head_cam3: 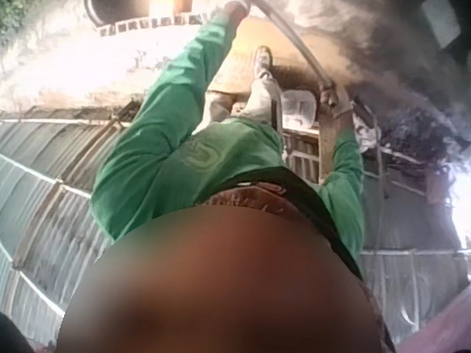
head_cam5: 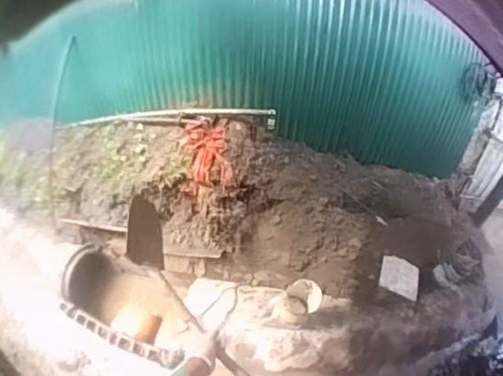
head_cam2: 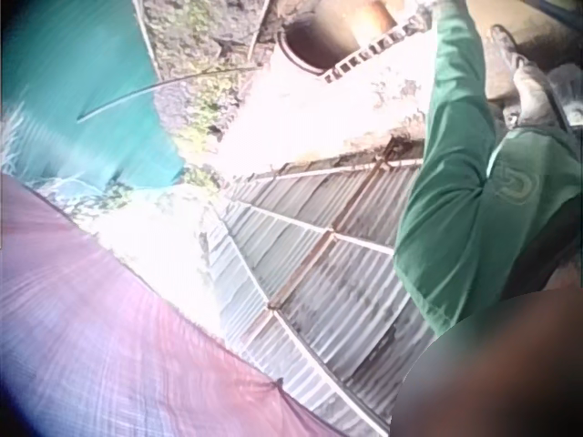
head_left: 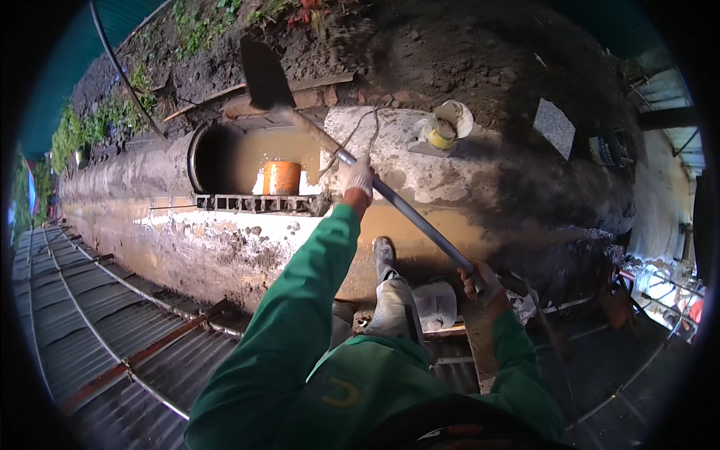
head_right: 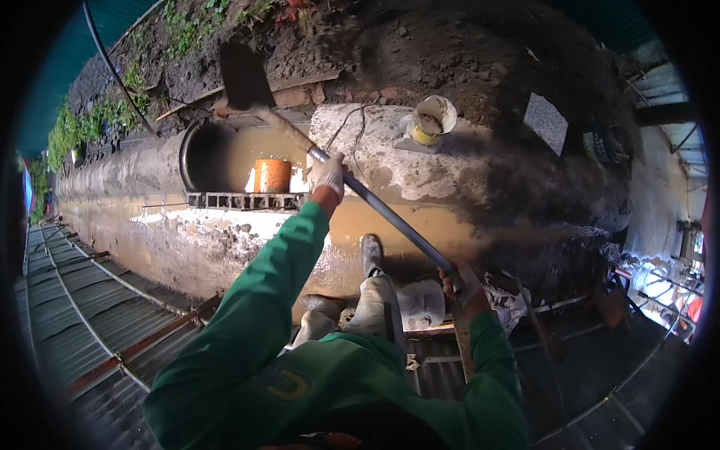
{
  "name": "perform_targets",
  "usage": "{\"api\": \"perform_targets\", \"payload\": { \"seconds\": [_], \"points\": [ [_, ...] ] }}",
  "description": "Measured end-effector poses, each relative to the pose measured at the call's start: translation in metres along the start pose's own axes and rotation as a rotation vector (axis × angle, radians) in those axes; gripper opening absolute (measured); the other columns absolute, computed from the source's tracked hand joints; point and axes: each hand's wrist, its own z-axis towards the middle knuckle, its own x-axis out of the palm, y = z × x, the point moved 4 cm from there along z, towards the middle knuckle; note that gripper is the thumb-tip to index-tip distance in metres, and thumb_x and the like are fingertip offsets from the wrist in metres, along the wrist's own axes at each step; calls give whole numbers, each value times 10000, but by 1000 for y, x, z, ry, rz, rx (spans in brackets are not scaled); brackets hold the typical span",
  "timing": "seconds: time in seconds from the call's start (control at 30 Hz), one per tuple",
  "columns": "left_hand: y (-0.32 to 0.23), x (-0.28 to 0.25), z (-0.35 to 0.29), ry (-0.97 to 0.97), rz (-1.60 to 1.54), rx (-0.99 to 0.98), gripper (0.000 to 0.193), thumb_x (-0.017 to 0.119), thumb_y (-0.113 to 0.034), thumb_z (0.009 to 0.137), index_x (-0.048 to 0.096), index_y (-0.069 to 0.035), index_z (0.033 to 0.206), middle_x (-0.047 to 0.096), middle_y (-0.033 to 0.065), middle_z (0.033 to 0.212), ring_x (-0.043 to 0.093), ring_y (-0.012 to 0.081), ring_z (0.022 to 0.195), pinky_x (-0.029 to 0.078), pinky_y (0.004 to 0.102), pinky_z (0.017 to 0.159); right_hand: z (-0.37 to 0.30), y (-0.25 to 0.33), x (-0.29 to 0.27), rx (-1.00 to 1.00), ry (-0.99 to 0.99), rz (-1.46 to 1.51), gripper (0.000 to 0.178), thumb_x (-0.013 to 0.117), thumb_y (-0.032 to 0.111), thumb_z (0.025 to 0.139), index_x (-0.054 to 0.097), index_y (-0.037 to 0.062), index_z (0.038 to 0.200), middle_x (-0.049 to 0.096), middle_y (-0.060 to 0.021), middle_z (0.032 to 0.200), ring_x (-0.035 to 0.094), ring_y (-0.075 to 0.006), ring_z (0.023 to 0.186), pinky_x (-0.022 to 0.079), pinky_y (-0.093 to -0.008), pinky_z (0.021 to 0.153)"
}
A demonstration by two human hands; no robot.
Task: The person uses a shovel to scoop and move wet mud and debris from a muddy floor inside a confined space. They repeatedly lift and toss the mud toward a different area while standing in place.
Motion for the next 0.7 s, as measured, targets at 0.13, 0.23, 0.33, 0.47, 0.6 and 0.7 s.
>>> {"api": "perform_targets", "payload": {
  "seconds": [0.13,0.23,0.33,0.47,0.6,0.7],
  "points": [
    [38,-92,-30,189,-500,-55,173,706,-172,951,551,-101,979,573,41,778,590,203,682,587,430,693,-5,-13,-15,-419,-187,-246,249,641,316,1003,606,107,873,580,-15,595,548,-132,406,441,-297,369],
    [75,-167,-50,77,-727,-290,205,696,-260,969,572,-103,924,541,35,677,574,204,622,582,418,691,-19,-30,3,-688,-301,-437,263,660,322,995,591,129,830,539,-3,556,537,-126,405,430,-308,368],
    [118,-252,-68,-315,-778,-293,214,733,-220,936,569,-98,873,546,44,658,575,189,550,570,362,496,-28,-46,52,-619,-195,-536,166,649,264,1008,598,110,976,557,-2,751,571,-119,510,464,-271,451],
    [202,-333,-57,-612,-854,-362,176,728,-178,933,593,-83,872,548,44,608,536,189,456,556,345,449,-36,-80,143,-153,9,-619,271,595,258,1039,578,37,1196,655,-86,988,593,-140,626,504,-276,551],
    [304,-379,-6,-566,-1033,-490,304,686,-255,978,561,-142,725,516,17,555,513,213,420,472,359,403,-29,-127,223,-246,-66,-861,291,575,221,1018,594,8,1215,670,-120,866,546,-141,562,481,-301,565],
    [371,-370,24,-515,-1051,-657,293,672,-240,974,549,-143,726,510,13,556,498,203,418,455,359,407,-13,-175,258,-457,-238,-1135,264,615,155,962,635,-17,1161,598,-68,655,479,-127,445,389,-253,473]
  ]
}}
